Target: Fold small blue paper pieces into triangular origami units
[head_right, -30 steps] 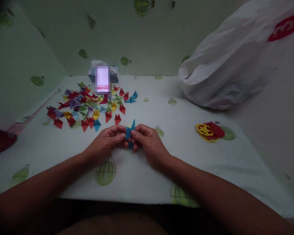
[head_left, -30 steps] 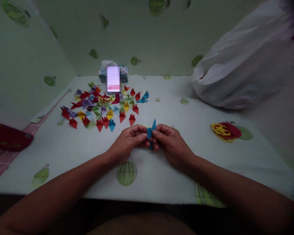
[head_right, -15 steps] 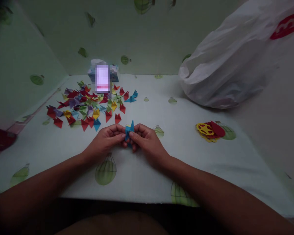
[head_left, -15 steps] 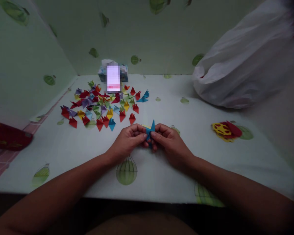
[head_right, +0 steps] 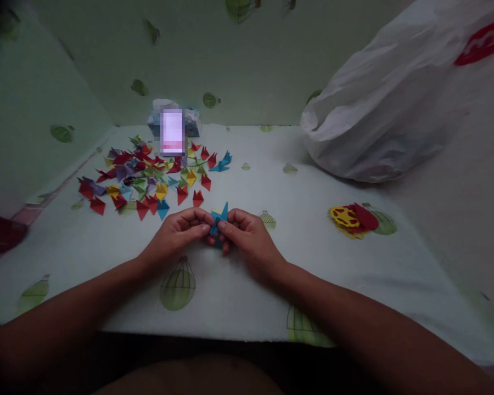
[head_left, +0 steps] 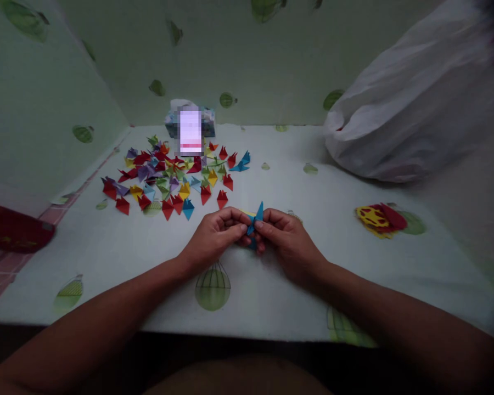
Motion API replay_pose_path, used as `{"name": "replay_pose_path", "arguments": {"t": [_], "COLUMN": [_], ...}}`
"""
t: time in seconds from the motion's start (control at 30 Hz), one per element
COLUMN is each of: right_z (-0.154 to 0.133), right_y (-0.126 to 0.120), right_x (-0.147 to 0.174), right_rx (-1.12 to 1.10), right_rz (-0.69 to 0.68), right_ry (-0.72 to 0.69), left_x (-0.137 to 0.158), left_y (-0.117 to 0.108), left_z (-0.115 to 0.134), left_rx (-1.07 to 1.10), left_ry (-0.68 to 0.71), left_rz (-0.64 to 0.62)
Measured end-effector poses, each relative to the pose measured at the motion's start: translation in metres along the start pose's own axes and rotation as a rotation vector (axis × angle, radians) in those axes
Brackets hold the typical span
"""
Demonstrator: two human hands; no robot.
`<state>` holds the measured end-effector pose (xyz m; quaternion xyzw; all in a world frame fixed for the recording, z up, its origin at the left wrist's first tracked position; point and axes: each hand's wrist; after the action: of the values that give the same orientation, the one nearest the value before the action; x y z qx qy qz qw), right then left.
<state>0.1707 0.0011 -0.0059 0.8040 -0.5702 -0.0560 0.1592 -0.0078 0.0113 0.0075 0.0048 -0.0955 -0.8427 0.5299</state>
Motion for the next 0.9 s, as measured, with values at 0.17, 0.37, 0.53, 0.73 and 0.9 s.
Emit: {"name": "replay_pose_path", "arguments": {"t": [0.17,0.37,0.53,0.73,0.9], "right_z": [-0.0004,0.0005,0.0007,0.0004,0.0002], "right_y": [0.0,-0.0005,-0.0005,0.0013,0.0009], "right_x": [-0.0003,-0.0014,-0.002,-0.0008,-0.0007], "right_rx": [-0.014,-0.046,-0.079,-0.063,-0.057], "right_rz": [0.021,0.008,-0.01,0.021,0.014], "right_ry": [-0.008,0.013,0.014,0.005,0.007], "left_x": [0.0005,-0.0002,0.0004,0.0034,0.006], "left_y": [0.0018,0.0023,0.0028,0.0019,0.0013], "left_z": [0.0018,0.0009,0.0,-0.0028,-0.0033], "left_rx": [-0.036,-0.061,-0.105,-0.332,-0.618], "left_ry": [0.025,0.059,0.102,0.208,0.325], "left_rz": [0.025,0.03,0.045,0.066,0.121]}}
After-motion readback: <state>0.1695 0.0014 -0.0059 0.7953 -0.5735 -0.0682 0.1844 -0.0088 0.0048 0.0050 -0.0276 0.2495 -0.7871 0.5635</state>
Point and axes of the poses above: each hand's wrist, its own x-axis away from the middle knuckle, its own y-axis out of the palm, z = x × y, and after that the axes turned 3 degrees about -z, right-handed
